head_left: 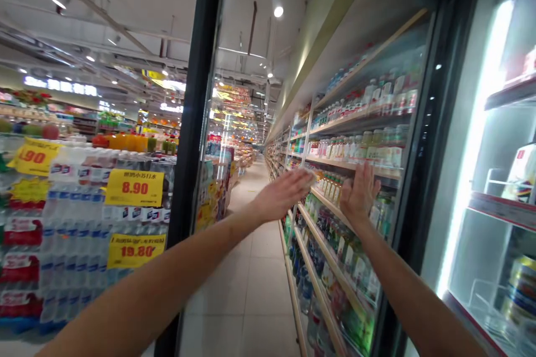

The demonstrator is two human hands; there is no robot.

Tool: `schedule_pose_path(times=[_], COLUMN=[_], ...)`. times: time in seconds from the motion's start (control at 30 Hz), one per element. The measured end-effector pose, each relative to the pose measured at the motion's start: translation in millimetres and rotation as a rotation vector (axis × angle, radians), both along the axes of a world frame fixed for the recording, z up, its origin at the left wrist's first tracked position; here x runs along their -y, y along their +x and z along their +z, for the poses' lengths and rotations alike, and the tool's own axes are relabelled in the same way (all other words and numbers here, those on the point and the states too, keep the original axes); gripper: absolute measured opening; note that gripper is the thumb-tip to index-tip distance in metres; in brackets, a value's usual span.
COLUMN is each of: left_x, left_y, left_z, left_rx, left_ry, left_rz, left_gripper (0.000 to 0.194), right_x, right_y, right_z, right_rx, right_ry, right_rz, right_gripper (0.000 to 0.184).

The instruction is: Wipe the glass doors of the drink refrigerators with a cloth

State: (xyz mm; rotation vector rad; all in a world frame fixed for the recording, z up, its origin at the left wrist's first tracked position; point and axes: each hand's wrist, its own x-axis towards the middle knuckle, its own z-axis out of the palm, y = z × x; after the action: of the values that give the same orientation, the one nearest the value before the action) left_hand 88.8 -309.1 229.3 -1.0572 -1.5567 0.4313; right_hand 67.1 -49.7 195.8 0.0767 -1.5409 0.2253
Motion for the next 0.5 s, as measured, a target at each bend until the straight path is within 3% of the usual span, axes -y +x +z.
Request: schedule_pose_path(times=[0.07, 0.1, 0.2, 0.27, 0.3, 0.37, 0.43, 0.5], left_x=[-18, -26, -45, -58, -64, -76, -85, -91], left_y=[1, 2, 6, 6, 6, 7, 8, 10], left_z=[0.5, 6.7, 32.7, 37.2, 33.7, 22.4, 18.9, 28.8], left_rx=[0.029, 0.037, 0.037, 0.029, 0.028, 0.030, 0.038, 0.052], left_ry=[-0.200, -0.193, 0.170, 0.322, 0.276, 0.019, -0.153, -0.016], left_rz=[-0.025, -0.024, 0.018, 0.024, 0.013, -0.022, -0.035, -0.008], left_gripper=[0.041, 0.042, 0.044, 0.044, 0.044, 0.042, 0.041, 0.043], right_x=[-3, -5, -15, -26, -31, -40, -44, -44], right_y=[-2, -3, -1, 1, 2, 4, 5, 5], right_z=[-3.0, -3.6, -3.2, -2.9, -3.2, -4.6, -6.9, -9.5], right_rx=[-0.010, -0.009, 0.041, 0.097, 0.115, 0.124, 0.106, 0.082], right_ry=[-0.017, -0.010, 0.046, 0.141, 0.187, 0.240, 0.196, 0.099], right_rz=[0.019, 0.024, 0.006, -0.020, -0.032, -0.052, -0.061, -0.058], right_gripper=[0.056, 0.055, 0.057, 0.058, 0.059, 0.060, 0.062, 0.063])
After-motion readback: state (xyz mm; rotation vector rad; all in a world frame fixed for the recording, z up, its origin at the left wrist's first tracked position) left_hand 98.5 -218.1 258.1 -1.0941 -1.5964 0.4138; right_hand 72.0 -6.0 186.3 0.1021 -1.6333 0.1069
